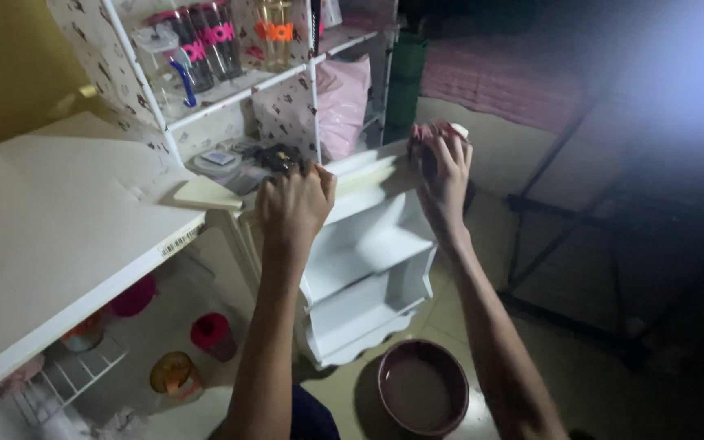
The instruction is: Cleaning the exterior and interior of a mini refrigerator using a damp cloth.
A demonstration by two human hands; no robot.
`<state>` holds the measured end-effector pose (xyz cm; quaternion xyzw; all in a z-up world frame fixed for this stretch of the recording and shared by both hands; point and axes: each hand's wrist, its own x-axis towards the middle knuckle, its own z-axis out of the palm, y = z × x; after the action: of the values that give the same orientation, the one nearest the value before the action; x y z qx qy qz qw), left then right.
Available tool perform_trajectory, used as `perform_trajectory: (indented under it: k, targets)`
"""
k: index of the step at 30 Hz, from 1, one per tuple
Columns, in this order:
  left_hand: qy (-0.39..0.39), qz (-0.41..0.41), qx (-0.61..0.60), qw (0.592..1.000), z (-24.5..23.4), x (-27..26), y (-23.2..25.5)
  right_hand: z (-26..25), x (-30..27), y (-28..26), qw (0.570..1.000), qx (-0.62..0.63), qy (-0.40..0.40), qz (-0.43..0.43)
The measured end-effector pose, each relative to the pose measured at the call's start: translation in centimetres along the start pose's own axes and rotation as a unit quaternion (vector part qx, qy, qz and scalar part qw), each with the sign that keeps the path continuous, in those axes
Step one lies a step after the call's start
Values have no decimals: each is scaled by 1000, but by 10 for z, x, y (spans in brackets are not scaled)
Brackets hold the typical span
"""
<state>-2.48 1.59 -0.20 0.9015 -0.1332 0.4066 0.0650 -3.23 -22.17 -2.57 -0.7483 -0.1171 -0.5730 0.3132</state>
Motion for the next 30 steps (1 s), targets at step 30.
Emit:
perform_trajectory:
  k: [30]
  targets:
    - [137,-23,-113,984,-56,-57,-70,31,9,26,965,-68,-229,-106]
